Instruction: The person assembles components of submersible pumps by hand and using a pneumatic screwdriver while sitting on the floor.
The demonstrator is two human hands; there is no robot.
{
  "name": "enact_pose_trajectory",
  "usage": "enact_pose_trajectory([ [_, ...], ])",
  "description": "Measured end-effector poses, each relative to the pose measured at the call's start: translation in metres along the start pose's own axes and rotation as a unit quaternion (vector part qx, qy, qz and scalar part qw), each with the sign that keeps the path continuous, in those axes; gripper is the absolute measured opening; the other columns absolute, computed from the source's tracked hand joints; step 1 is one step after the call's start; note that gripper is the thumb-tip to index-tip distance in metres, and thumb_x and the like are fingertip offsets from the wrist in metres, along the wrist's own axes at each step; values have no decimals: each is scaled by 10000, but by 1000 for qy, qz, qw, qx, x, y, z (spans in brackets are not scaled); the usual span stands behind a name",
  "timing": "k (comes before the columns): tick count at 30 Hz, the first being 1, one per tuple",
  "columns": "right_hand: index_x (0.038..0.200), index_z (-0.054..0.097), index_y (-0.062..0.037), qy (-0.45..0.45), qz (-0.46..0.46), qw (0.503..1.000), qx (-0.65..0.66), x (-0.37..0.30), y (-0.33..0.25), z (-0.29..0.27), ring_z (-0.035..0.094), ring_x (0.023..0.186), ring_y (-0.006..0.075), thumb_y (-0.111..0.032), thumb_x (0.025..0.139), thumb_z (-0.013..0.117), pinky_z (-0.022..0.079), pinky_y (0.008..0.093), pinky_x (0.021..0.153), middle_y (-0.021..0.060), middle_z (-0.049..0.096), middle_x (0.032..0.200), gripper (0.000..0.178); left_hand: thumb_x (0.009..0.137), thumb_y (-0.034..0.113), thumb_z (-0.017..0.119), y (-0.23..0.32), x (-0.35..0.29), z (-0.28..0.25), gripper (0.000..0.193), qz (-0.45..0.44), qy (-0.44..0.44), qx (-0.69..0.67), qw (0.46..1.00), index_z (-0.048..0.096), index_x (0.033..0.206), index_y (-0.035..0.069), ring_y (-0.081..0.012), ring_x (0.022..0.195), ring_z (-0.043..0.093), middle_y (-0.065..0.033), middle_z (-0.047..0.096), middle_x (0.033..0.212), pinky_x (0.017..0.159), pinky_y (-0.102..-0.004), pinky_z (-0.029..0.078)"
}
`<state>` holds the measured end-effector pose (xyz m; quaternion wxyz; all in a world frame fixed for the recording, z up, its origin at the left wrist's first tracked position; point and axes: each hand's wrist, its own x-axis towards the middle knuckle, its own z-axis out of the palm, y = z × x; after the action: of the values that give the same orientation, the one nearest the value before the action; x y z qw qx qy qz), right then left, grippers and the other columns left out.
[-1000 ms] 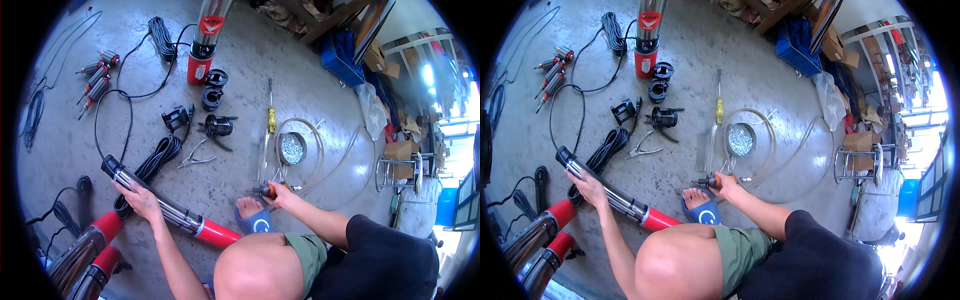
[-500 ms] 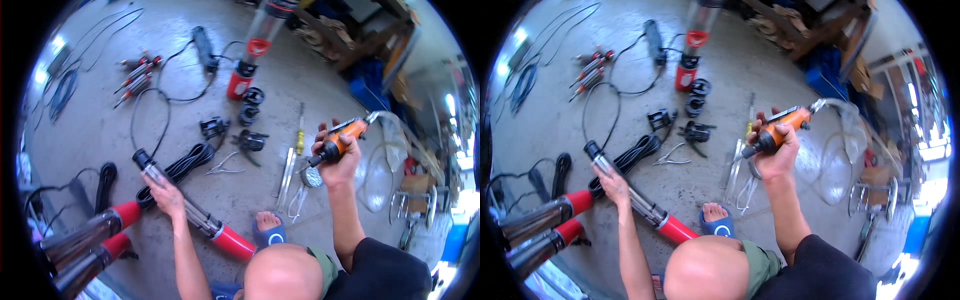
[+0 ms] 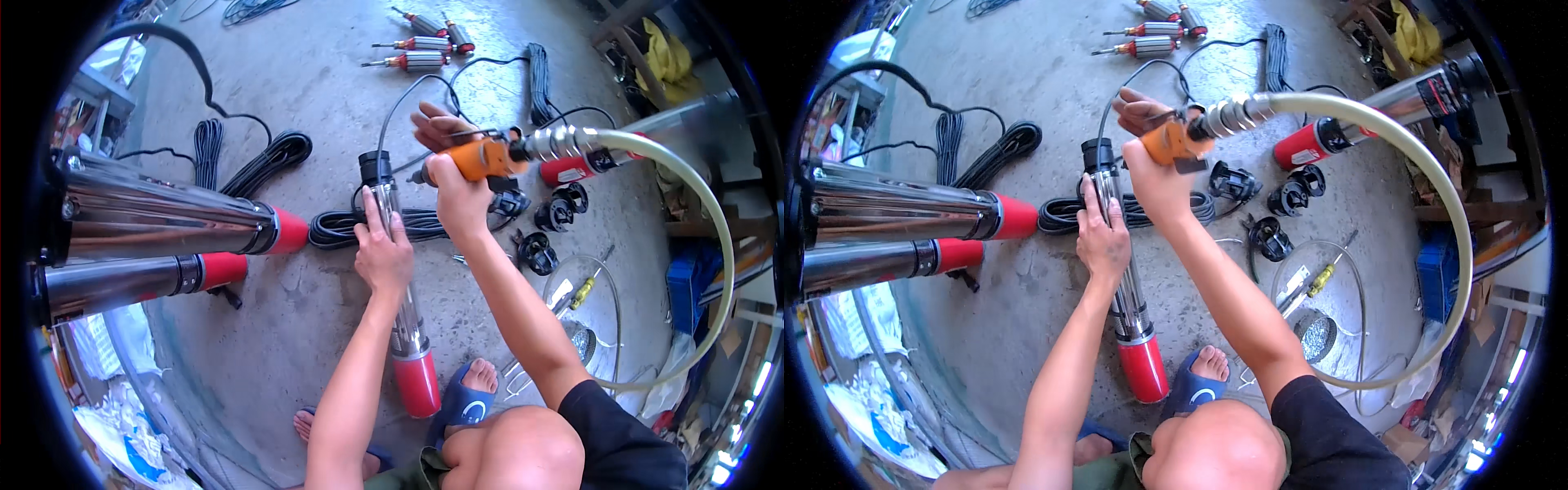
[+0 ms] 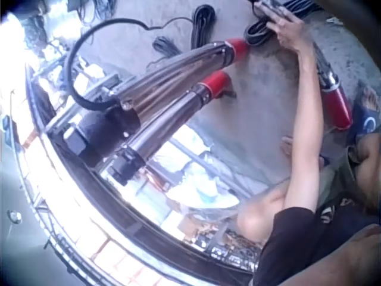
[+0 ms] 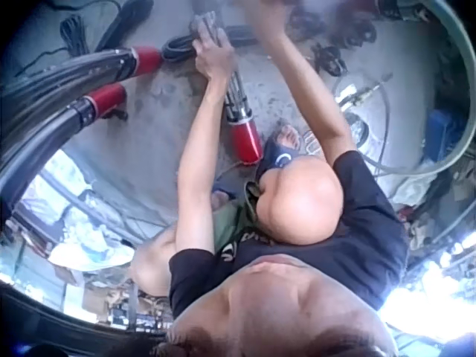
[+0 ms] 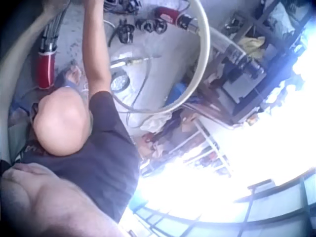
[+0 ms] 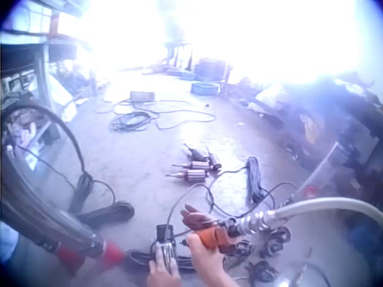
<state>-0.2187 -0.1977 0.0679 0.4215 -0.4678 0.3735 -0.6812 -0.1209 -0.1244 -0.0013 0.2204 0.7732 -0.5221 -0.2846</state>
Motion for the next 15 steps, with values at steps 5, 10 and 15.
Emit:
enact_pose_trajectory([
  [5, 1104, 561, 37, 57, 41, 997, 27, 6, 33, 7, 627, 706, 156, 45, 824, 526, 497, 254, 658, 179, 670, 1024, 282, 1001, 407, 460, 0, 1, -1, 648, -1, 1, 9, 1000, 219, 1582, 248, -454, 876, 650, -228, 596, 1008, 756, -545, 519],
  [10, 1059, 548, 47, 85, 45, 993, 76, 5, 41, 10, 597, 666, 178, 54, 814, 522, 505, 296, 640, 148, 631, 915, 246, 996, 421, 458, -2, 3, 0, 665, -1, -8, 3, 1000, 207, 1586, 246, -439, 835, 647, -204, 576, 1017, 733, -544, 514],
  [15, 1044, 541, 48, 93, 49, 991, 77, 6, 44, 12, 588, 652, 178, 56, 801, 513, 513, 318, 633, 151, 620, 897, 244, 999, 413, 461, -3, 4, 0, 666, 1, -8, -5, 1000, 209, 1587, 229, -438, 858, 643, -205, 574, 1014, 746, -537, 511],
])
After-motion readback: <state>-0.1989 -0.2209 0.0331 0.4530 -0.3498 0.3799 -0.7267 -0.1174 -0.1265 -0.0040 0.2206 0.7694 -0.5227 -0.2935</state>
